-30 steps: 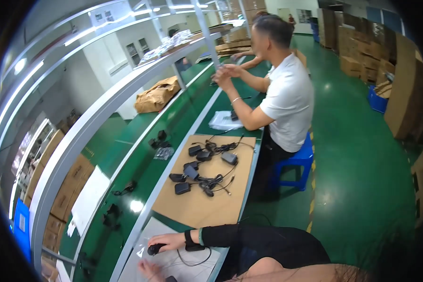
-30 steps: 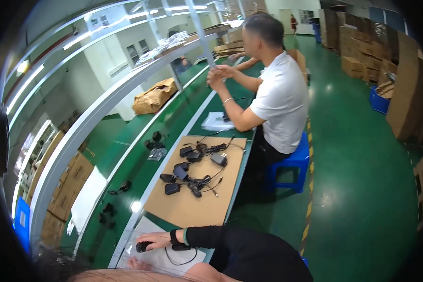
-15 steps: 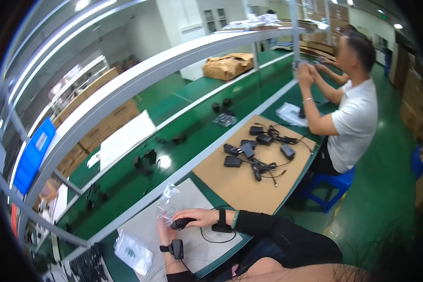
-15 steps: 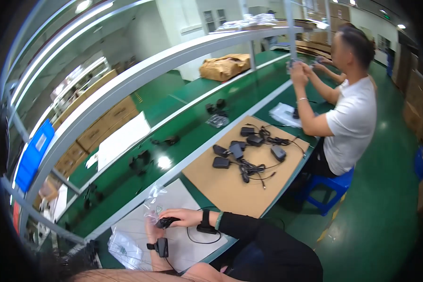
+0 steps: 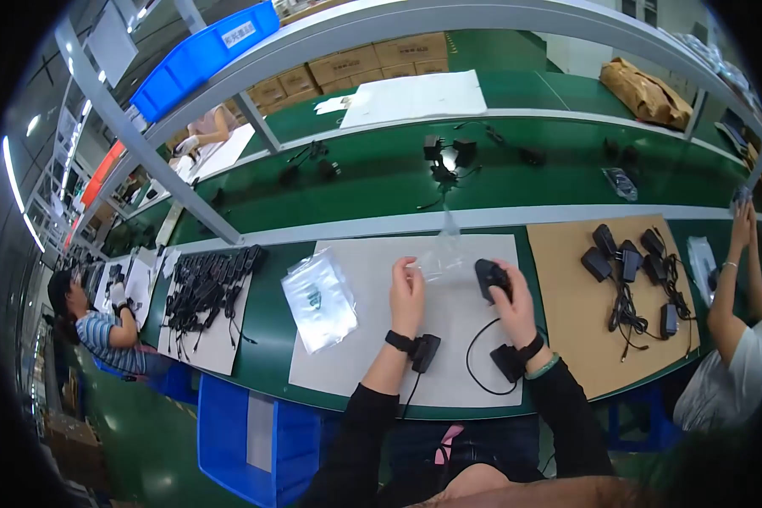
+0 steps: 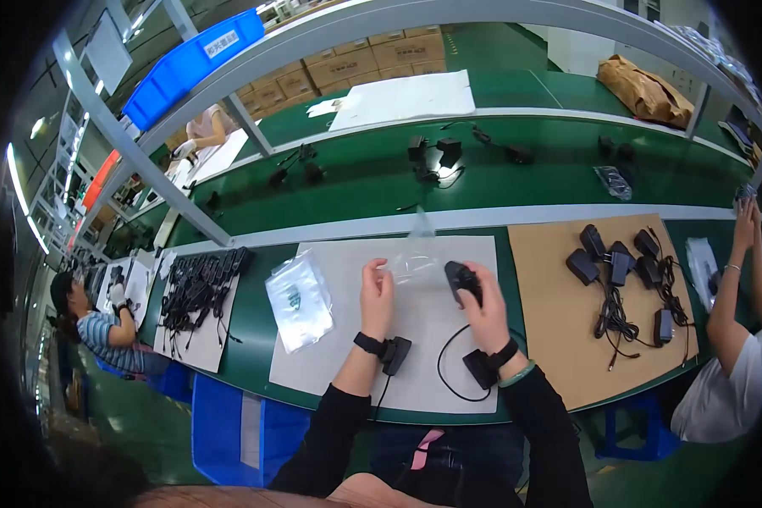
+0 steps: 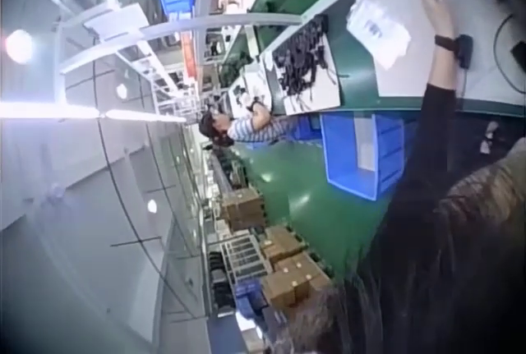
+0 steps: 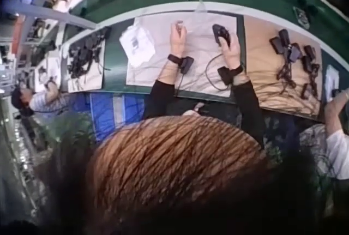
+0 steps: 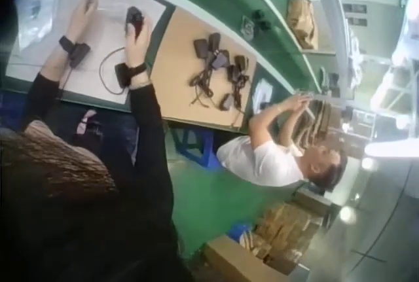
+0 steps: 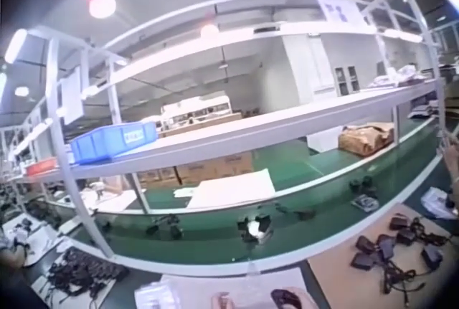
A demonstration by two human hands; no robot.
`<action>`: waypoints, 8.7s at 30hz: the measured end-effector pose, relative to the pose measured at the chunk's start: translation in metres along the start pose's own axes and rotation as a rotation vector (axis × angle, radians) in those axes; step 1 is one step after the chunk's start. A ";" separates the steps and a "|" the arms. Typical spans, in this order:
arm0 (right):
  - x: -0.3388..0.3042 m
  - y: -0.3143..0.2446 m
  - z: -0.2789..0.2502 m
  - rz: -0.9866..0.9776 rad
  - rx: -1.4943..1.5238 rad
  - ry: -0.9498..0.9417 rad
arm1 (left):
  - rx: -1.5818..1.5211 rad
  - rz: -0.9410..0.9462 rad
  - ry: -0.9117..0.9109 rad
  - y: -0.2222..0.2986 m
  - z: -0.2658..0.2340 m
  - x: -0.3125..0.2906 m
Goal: The person picks up a power adapter, wraps its cord around the body, and slides it into a plastic bag. After placing the packaged adapter onto a cardboard sheet, they repeat the process with another adapter from the conveyor belt.
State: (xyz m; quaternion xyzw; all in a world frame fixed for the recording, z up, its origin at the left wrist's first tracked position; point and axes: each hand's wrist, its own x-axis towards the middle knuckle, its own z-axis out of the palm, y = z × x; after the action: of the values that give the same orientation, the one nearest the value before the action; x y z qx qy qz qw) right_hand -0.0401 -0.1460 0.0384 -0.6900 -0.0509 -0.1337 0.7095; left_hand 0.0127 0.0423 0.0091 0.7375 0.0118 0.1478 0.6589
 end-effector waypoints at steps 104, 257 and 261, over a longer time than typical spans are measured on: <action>-0.002 0.024 -0.008 0.245 0.087 -0.162 | 0.150 -0.171 -0.697 0.022 0.001 -0.012; 0.070 -0.078 -0.052 0.112 0.840 -0.256 | -0.279 0.072 -0.648 0.075 0.072 -0.044; 0.052 -0.058 -0.041 0.106 1.110 -0.167 | -0.488 -0.360 -0.945 0.032 0.046 -0.048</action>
State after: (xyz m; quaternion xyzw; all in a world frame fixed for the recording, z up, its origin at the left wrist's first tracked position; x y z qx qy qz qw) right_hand -0.0101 -0.1939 0.1054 -0.2232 -0.1350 0.0041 0.9654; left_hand -0.0284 -0.0167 0.0267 0.5360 -0.1936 -0.3152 0.7588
